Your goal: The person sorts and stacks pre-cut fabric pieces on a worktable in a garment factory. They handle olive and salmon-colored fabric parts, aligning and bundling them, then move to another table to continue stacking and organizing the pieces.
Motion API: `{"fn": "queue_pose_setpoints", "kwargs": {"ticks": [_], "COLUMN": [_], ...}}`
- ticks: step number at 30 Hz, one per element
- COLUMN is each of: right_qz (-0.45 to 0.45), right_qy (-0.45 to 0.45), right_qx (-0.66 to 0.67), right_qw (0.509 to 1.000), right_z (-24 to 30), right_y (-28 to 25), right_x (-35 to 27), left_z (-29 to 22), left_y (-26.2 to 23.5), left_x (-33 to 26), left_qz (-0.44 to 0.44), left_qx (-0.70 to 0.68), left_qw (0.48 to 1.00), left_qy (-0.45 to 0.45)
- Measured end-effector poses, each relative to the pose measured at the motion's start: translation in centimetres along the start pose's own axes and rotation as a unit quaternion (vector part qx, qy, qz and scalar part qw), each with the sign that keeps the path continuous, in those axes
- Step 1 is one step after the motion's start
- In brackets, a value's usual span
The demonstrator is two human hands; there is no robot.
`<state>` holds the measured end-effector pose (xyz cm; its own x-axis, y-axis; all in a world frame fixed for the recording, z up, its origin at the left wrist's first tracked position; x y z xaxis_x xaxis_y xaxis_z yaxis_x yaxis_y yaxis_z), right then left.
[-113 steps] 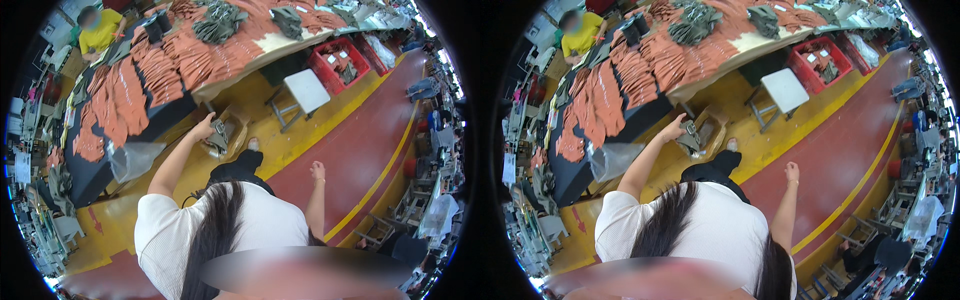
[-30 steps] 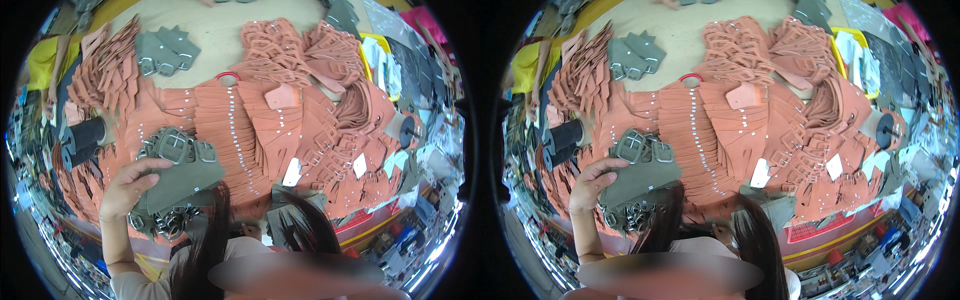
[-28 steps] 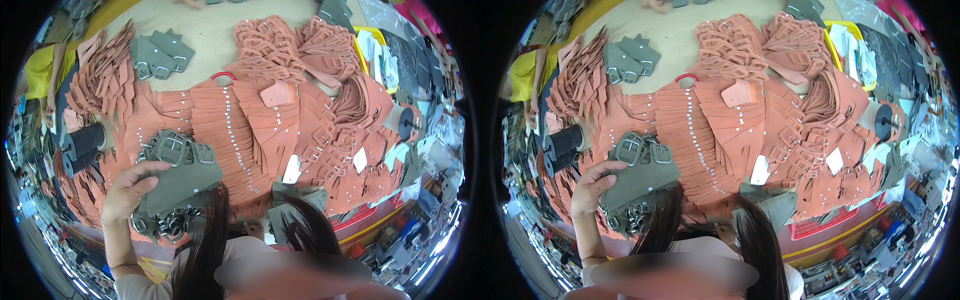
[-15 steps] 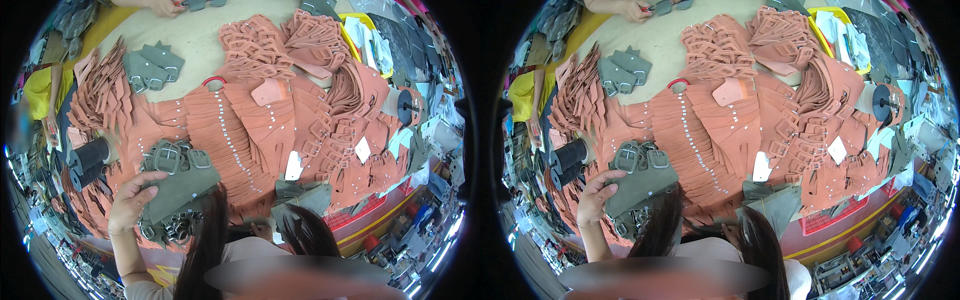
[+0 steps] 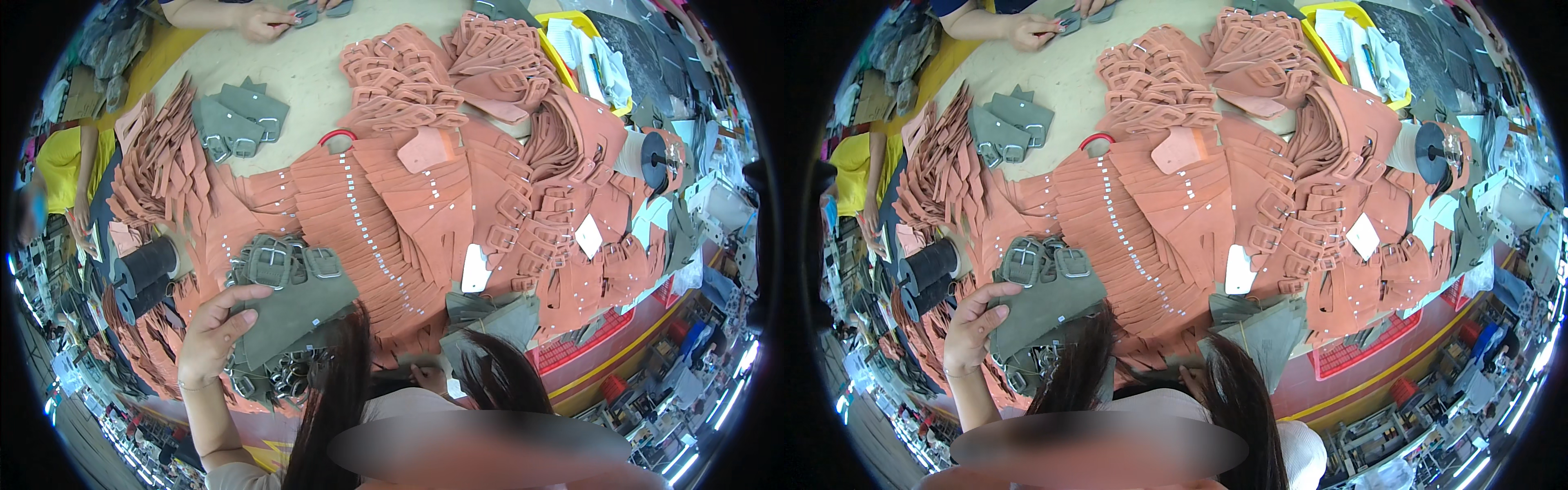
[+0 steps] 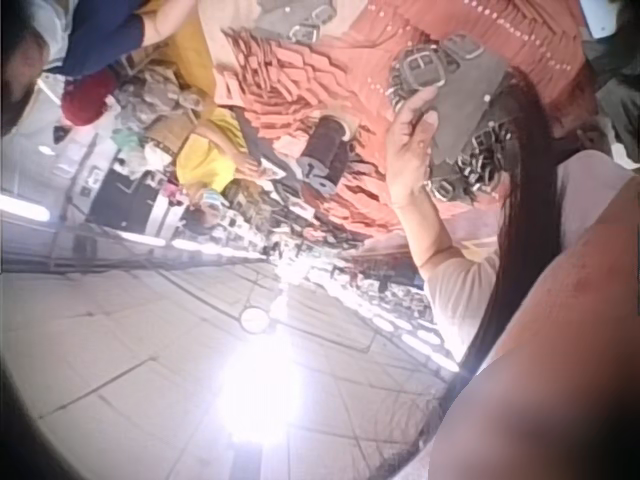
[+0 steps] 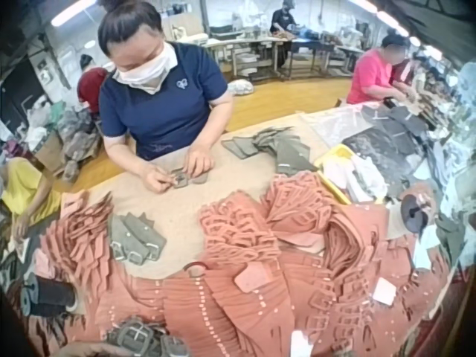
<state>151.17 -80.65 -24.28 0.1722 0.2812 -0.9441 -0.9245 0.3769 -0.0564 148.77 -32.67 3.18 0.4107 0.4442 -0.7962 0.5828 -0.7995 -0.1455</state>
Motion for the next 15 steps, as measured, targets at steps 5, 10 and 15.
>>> {"fn": "queue_pose_setpoints", "kwargs": {"ticks": [5, 10, 15], "right_qz": [-0.007, 0.006, 0.01], "right_qy": [-0.001, -0.035, -0.03], "right_qx": [-0.006, -0.028, -0.047], "right_qw": [1.0, 0.999, 0.998], "right_z": [-0.8, 0.0, -0.1], "right_y": [0.0, 0.1, 0.0], "right_x": [0.2, 0.3, 0.1], "left_z": [-0.5, -1.9, -6.4], "left_y": [0.4, -1.0, -3.0], "left_x": [0.2, 1.1, 1.2], "left_qz": [0.006, -0.068, -0.184], "left_qx": [-0.015, -0.088, -0.059], "left_qw": [1.0, 0.993, 0.952], "left_qy": [0.003, 0.043, 0.238]}}
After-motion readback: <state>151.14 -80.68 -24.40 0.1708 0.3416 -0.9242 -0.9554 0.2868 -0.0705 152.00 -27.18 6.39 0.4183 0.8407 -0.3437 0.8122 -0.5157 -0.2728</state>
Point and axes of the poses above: each hand's wrist, its own x-axis towards the middle knuckle, its own y-axis out of the palm, z = x × y, the point moved 10 cm from there along x, towards the middle knuckle, and after that the axes turned 13 degrees about x, right-handed, at the moved point
